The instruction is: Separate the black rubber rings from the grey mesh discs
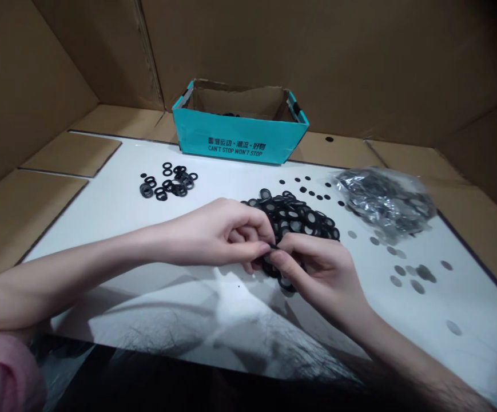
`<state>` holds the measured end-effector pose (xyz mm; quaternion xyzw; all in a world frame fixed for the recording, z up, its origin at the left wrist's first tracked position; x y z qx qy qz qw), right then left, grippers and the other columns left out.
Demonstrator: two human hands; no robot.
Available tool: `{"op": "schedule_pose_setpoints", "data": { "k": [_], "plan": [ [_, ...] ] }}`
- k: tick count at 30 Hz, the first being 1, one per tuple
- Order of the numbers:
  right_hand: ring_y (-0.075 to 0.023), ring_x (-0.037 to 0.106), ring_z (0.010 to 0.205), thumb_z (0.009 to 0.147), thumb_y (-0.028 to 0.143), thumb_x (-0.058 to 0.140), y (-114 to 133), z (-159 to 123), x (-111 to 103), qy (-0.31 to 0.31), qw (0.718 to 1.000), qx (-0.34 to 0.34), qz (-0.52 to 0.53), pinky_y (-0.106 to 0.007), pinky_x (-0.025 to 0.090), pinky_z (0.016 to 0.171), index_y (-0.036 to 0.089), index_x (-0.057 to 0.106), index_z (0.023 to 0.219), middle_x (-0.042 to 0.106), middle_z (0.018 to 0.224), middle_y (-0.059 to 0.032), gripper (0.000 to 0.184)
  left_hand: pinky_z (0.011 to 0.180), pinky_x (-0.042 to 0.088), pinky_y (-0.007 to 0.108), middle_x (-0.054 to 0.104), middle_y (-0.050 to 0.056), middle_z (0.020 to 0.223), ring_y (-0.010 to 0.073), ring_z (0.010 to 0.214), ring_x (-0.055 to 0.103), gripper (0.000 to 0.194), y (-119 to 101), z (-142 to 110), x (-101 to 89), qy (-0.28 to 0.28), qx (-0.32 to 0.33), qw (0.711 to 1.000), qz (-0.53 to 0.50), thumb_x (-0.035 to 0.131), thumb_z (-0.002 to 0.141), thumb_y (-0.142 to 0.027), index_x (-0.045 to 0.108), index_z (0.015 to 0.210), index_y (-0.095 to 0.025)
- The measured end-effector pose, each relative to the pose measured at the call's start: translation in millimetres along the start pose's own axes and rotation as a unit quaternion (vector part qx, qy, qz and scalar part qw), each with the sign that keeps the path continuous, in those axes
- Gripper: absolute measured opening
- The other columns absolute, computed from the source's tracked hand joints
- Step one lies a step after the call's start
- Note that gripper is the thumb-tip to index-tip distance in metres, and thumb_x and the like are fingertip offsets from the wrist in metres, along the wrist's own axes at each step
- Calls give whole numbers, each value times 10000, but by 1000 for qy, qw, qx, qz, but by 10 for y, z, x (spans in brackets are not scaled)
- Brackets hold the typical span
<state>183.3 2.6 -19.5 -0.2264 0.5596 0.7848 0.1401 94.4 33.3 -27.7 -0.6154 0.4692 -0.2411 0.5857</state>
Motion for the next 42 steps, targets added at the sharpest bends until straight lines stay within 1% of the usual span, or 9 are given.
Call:
{"op": "schedule_pose_setpoints", "data": {
  "k": [4, 9, 13, 17, 21, 27, 30, 34, 42],
  "plan": [
    [-75, 388, 462, 877, 264, 585, 3, -10, 3, -2, 1000, -4, 7, -226, 312, 459, 192, 535, 578, 458, 487, 37, 312, 522, 447, 168, 637, 20, 692, 115, 630, 632, 84, -35, -2, 9, -10, 12, 998, 53, 568, 797, -140, 580, 874, -109],
    [-75, 380, 486, 892, 275, 562, -37, -18, 5, -4, 1000, 10, 13, -225, 307, 473, 188, 508, 576, 437, 508, 36, 332, 591, 471, 194, 633, 17, 711, 100, 649, 583, 131, -48, -2, 26, 0, 29, 998, 51, 607, 806, -204, 609, 894, -106],
    [-80, 373, 486, 903, 313, 547, -81, -28, 26, 8, 999, 26, 21, -234, 301, 475, 188, 499, 579, 426, 510, 34, 351, 580, 476, 177, 629, 4, 664, 92, 623, 596, 198, -1, 28, 13, -8, 26, 999, 20, 695, 794, -273, 589, 839, -112],
    [-101, 456, 525, 943, 353, 477, -76, -49, 16, 13, 999, 4, 38, -244, 355, 510, 195, 538, 659, 511, 569, 8, 332, 575, 485, 153, 645, -2, 638, 84, 608, 636, 127, 57, 42, 17, -12, -4, 999, -37, 644, 848, -220, 572, 816, -120],
    [-116, 492, 557, 917, 271, 511, -29, -68, -5, 8, 999, -35, 0, -256, 388, 542, 199, 577, 746, 565, 622, -11, 197, 606, 510, 163, 663, 13, 662, 91, 636, 657, 128, 43, 31, 23, -9, -8, 999, -51, 605, 882, -223, 601, 822, -110],
    [-114, 489, 545, 911, 258, 519, -29, -74, -7, 3, 1000, -28, 9, -258, 379, 529, 200, 563, 701, 557, 599, -5, 222, 619, 507, 164, 666, 6, 671, 96, 660, 669, 122, 42, 43, 30, 6, 6, 999, -42, 615, 878, -226, 605, 825, -117],
    [-108, 466, 542, 922, 288, 512, -68, -81, -23, -6, 999, -7, 30, -254, 367, 520, 197, 561, 698, 526, 595, 3, 247, 618, 493, 159, 669, -4, 682, 90, 661, 659, 126, 11, 47, 18, 1, 28, 1000, -4, 665, 844, -232, 607, 828, -122],
    [-104, 441, 539, 928, 316, 506, -101, -97, -27, -7, 1000, 9, 29, -249, 354, 501, 196, 545, 690, 497, 591, 6, 269, 627, 490, 162, 664, -7, 722, 90, 675, 630, 224, -144, 16, -40, -54, 100, 990, 81, 760, 768, -256, 611, 863, -117],
    [-113, 493, 569, 952, 364, 468, -114, -120, -29, -23, 999, -3, 31, -250, 380, 506, 203, 570, 749, 544, 639, -12, 279, 581, 423, 172, 695, -5, 715, 85, 614, 603, 152, -209, -16, -54, -109, 142, 958, 226, 662, 863, -286, 646, 806, -145]
  ]
}}
Point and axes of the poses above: each hand's wrist, its own z-axis towards the middle knuckle, its own x-axis out of the palm, y = z × x, the point moved 9 cm from there along z, towards the middle knuckle
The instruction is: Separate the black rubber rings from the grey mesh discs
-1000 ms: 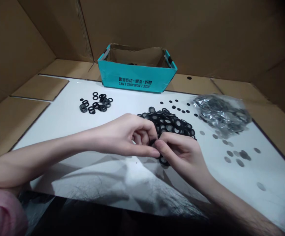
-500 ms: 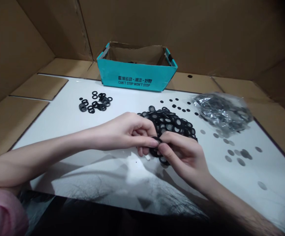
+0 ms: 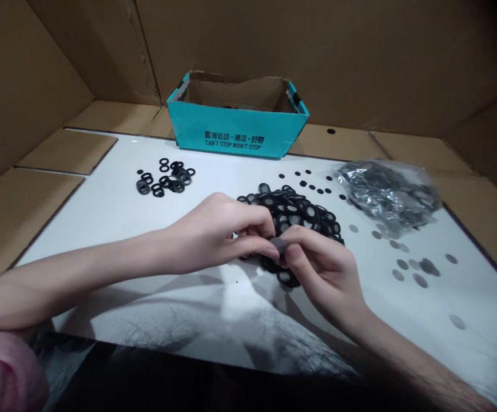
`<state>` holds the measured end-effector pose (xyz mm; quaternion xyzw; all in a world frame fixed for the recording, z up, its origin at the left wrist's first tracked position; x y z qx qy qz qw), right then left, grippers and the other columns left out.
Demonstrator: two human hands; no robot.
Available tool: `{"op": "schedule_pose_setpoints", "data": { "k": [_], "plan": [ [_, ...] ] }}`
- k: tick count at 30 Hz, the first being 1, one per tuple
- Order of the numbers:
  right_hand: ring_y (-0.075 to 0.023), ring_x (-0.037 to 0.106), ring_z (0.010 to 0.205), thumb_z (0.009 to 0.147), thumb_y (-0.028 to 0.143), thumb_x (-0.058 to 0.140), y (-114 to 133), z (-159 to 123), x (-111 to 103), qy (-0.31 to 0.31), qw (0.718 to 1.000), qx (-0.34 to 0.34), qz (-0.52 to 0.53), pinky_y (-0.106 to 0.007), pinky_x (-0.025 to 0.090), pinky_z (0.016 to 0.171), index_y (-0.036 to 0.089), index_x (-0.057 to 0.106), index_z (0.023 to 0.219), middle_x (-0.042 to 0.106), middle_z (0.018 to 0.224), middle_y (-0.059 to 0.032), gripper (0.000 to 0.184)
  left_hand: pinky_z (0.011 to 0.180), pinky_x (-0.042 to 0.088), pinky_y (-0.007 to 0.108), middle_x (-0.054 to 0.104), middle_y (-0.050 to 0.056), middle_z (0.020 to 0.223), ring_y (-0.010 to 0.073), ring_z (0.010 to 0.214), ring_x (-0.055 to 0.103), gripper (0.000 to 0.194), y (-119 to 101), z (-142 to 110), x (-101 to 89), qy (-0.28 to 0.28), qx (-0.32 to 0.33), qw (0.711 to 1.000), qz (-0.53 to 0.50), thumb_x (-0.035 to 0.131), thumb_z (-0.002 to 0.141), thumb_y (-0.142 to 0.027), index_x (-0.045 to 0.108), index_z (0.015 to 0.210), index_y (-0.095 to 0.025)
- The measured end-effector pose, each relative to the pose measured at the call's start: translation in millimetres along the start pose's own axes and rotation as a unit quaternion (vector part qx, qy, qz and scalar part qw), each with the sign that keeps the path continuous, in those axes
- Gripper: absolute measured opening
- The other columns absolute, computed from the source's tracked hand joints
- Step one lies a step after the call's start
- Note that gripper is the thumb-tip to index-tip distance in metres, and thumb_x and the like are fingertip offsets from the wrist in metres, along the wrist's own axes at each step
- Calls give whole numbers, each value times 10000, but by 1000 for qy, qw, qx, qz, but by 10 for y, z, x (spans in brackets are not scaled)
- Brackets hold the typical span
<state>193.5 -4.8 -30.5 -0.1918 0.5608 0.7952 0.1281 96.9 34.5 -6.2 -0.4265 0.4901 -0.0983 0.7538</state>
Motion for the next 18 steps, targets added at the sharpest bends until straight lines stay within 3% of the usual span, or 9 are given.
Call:
{"op": "schedule_pose_setpoints", "data": {
  "k": [4, 9, 14, 18],
  "plan": [
    [-114, 517, 587, 943, 276, 482, 13, -14, -28, -25, 999, -15, -21, -253, 400, 529, 206, 578, 810, 579, 692, -15, 179, 583, 414, 165, 694, 1, 720, 76, 620, 591, 140, -15, -9, 11, 3, 9, 1000, 13, 628, 882, -251, 653, 811, -133],
    [-110, 508, 581, 931, 207, 488, 73, -26, -33, -32, 997, -48, -48, -252, 397, 540, 206, 557, 789, 570, 672, -3, 158, 591, 442, 143, 675, -9, 724, 69, 655, 599, 103, -3, 1, 38, 31, -17, 997, -73, 597, 894, -222, 628, 845, -136],
    [-111, 499, 579, 905, 186, 518, 178, -10, 1, -8, 991, -104, -80, -244, 392, 534, 200, 552, 790, 559, 655, -3, 121, 548, 443, 121, 636, -19, 695, 53, 627, 586, 111, 63, 14, 73, 44, -63, 985, -154, 602, 880, -223, 589, 842, -120],
    [-105, 487, 567, 900, 144, 511, 171, 15, 32, 19, 992, -100, -69, -234, 385, 526, 191, 553, 738, 549, 624, -3, 173, 552, 455, 135, 624, -8, 723, 61, 636, 581, 116, 130, 4, 105, 49, -88, 979, -179, 623, 852, -226, 580, 837, -119]
  ]
}}
Point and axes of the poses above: each hand's wrist, its own z-axis towards the middle knuckle, its own x-axis out of the palm, y = z × x, the point moved 9 cm from there along z, towards the middle knuckle
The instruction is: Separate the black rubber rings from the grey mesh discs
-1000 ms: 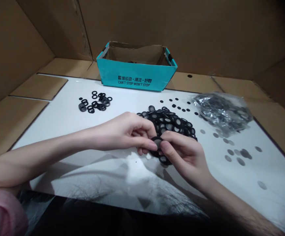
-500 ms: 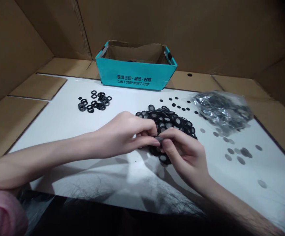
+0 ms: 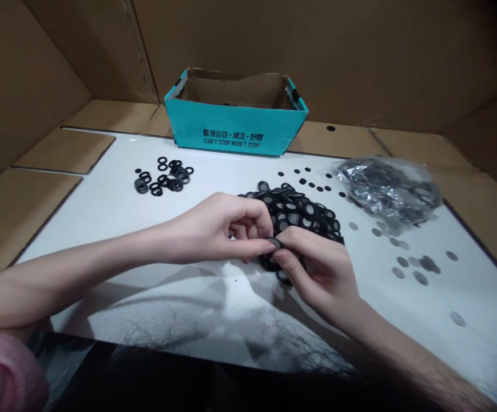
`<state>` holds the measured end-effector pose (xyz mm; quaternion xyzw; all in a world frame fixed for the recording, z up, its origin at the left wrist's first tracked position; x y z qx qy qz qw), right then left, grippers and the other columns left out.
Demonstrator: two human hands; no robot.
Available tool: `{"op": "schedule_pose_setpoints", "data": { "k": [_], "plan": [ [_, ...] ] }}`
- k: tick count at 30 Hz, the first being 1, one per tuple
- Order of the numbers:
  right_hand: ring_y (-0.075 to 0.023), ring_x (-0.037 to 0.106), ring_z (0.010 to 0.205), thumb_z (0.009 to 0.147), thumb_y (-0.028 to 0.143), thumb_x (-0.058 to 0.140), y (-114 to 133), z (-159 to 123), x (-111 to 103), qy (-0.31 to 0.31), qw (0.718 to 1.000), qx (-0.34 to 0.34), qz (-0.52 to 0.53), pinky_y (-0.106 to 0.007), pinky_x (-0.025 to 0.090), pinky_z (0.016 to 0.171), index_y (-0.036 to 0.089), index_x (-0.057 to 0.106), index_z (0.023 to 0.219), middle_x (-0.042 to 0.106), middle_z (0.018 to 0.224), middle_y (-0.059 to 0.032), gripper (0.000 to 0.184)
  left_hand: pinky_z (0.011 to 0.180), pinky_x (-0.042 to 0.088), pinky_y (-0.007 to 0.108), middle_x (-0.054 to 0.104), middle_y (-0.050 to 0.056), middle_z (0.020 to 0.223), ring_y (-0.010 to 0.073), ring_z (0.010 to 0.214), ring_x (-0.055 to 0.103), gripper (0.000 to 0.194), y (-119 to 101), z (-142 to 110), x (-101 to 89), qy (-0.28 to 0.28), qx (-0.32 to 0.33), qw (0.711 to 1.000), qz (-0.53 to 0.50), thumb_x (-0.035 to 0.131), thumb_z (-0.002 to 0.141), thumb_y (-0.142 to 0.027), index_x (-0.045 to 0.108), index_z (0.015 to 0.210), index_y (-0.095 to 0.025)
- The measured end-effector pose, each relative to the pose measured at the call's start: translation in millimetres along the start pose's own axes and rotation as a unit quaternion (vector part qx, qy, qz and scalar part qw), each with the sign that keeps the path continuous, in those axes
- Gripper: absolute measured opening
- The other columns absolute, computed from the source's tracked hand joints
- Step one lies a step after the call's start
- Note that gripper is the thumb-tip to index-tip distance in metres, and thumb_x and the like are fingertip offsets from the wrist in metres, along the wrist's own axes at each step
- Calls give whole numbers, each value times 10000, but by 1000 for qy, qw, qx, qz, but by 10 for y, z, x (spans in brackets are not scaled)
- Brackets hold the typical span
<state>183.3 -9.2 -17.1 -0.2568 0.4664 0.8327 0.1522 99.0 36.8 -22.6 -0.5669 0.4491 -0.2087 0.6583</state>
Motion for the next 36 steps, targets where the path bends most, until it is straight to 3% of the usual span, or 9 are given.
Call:
{"op": "schedule_pose_setpoints", "data": {
  "k": [19, 24, 28, 32, 36],
  "plan": [
    [-78, 476, 539, 858, 60, 542, 90, 19, 41, 1, 997, -29, 75, -211, 382, 501, 182, 556, 696, 534, 583, 20, 202, 506, 450, 124, 591, -33, 577, 65, 545, 595, 69, 69, -31, 118, 145, -64, 985, -66, 632, 773, -106, 571, 744, -119],
    [-74, 447, 539, 860, 70, 547, 87, 13, 54, -12, 999, -31, 28, -214, 358, 489, 180, 545, 692, 510, 580, 22, 200, 509, 439, 119, 594, -31, 588, 55, 557, 563, 26, 34, 9, 30, 84, -26, 996, 5, 643, 751, -100, 620, 740, -103],
    [-82, 493, 565, 882, 104, 545, -19, -23, -38, -63, 998, 8, 18, -218, 367, 489, 187, 560, 727, 548, 618, 13, 176, 526, 464, 119, 650, -3, 692, 65, 617, 602, 107, -28, 16, -19, 19, 6, 999, 27, 600, 851, -211, 611, 827, -107],
    [-81, 508, 573, 901, 106, 508, -9, -15, -50, -55, 998, -10, 34, -219, 383, 505, 189, 555, 724, 562, 632, 9, 201, 538, 494, 124, 654, -1, 691, 74, 620, 636, 110, -22, 6, 56, 20, -2, 1000, -8, 555, 894, -222, 563, 868, -115],
    [-73, 484, 554, 897, 93, 511, 25, -14, -58, -79, 996, -8, 30, -219, 363, 499, 189, 546, 696, 539, 605, 21, 226, 485, 433, 94, 593, -30, 608, 46, 551, 577, 84, -39, 6, 53, 18, -1, 1000, -22, 589, 853, -173, 556, 801, -115]
  ]
}}
Point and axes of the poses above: each hand's wrist, its own z-axis towards the middle knuckle, its own x-axis out of the palm, y = z × x, the point moved 9 cm from there along z, towards the middle knuckle
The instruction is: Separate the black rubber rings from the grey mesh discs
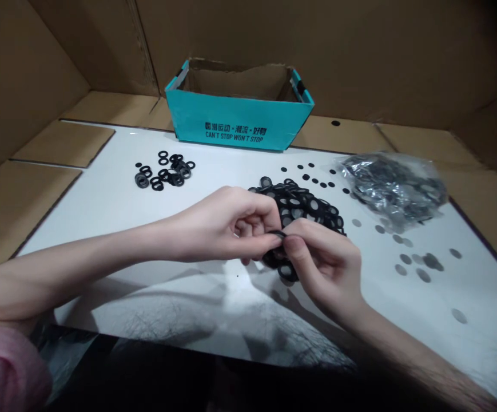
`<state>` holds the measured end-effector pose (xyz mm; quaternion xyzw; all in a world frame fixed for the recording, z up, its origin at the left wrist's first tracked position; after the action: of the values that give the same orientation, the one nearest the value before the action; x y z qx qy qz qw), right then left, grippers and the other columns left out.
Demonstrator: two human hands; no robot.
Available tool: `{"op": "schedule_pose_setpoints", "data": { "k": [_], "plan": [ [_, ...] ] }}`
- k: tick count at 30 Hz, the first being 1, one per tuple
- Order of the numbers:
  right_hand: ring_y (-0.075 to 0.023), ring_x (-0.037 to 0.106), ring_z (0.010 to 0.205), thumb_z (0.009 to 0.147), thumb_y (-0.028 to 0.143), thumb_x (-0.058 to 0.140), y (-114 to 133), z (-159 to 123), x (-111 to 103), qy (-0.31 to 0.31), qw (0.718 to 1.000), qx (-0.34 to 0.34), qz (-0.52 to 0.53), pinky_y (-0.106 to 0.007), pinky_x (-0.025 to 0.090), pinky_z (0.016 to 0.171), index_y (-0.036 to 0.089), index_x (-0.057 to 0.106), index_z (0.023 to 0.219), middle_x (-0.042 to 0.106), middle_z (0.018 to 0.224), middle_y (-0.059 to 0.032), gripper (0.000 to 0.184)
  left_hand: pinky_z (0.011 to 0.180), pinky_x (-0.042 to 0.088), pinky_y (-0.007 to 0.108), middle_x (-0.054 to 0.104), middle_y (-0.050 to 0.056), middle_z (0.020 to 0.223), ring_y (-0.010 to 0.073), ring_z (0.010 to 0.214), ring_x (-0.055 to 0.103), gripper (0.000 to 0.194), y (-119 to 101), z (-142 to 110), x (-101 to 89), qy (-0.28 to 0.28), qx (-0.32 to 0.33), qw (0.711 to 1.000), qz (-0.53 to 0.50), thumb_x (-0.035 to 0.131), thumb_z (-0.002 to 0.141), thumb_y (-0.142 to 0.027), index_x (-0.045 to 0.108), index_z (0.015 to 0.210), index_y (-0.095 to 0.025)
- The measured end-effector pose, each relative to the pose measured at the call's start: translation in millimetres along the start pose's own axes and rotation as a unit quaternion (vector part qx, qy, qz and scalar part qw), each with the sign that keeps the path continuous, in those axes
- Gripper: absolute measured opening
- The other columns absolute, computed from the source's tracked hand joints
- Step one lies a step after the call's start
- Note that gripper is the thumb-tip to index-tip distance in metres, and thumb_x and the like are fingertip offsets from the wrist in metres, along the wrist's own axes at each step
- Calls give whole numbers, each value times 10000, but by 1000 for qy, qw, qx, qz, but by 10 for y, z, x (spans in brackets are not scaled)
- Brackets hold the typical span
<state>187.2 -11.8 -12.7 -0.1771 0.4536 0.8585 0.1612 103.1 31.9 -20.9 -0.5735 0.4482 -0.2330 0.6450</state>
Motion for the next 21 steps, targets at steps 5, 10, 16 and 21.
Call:
{"op": "schedule_pose_setpoints", "data": {
  "k": [5, 10, 16, 21],
  "plan": [
    [-77, 474, 542, 895, 99, 518, 21, -12, 20, -19, 1000, 16, 10, -224, 359, 491, 191, 550, 690, 541, 602, 18, 227, 470, 410, 111, 569, -42, 561, 50, 515, 550, 100, 55, 2, 4, 58, -36, 997, -23, 622, 808, -162, 552, 748, -124],
    [-86, 469, 558, 894, 102, 509, 58, 29, 110, 70, 997, -36, -15, -229, 377, 516, 189, 539, 718, 523, 610, 10, 198, 505, 411, 139, 563, -28, 594, 62, 560, 525, 55, 74, -2, -45, 49, -32, 997, 45, 626, 775, -159, 631, 749, -110],
    [-86, 490, 562, 882, 86, 522, 55, 53, 31, 39, 998, -49, -14, -225, 375, 508, 195, 550, 738, 536, 613, 17, 183, 495, 400, 107, 603, -28, 655, 56, 605, 569, 83, -42, -22, -44, 18, -2, 996, 82, 563, 852, -190, 584, 794, -133],
    [-91, 479, 545, 871, 88, 539, 57, 29, -16, -11, 1000, -18, -8, -242, 361, 496, 202, 559, 715, 529, 595, 18, 194, 448, 407, 122, 584, -38, 566, 70, 516, 584, 88, 7, -25, 0, 56, -37, 998, 17, 604, 804, -165, 541, 746, -143]
  ]
}}
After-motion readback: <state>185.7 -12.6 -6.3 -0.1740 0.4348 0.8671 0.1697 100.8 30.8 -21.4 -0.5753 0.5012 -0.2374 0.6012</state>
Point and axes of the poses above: each hand's wrist, its own z-axis towards the middle knuckle, its own x-axis out of the palm, y = z × x, the point moved 9 cm from there along z, towards the middle knuckle
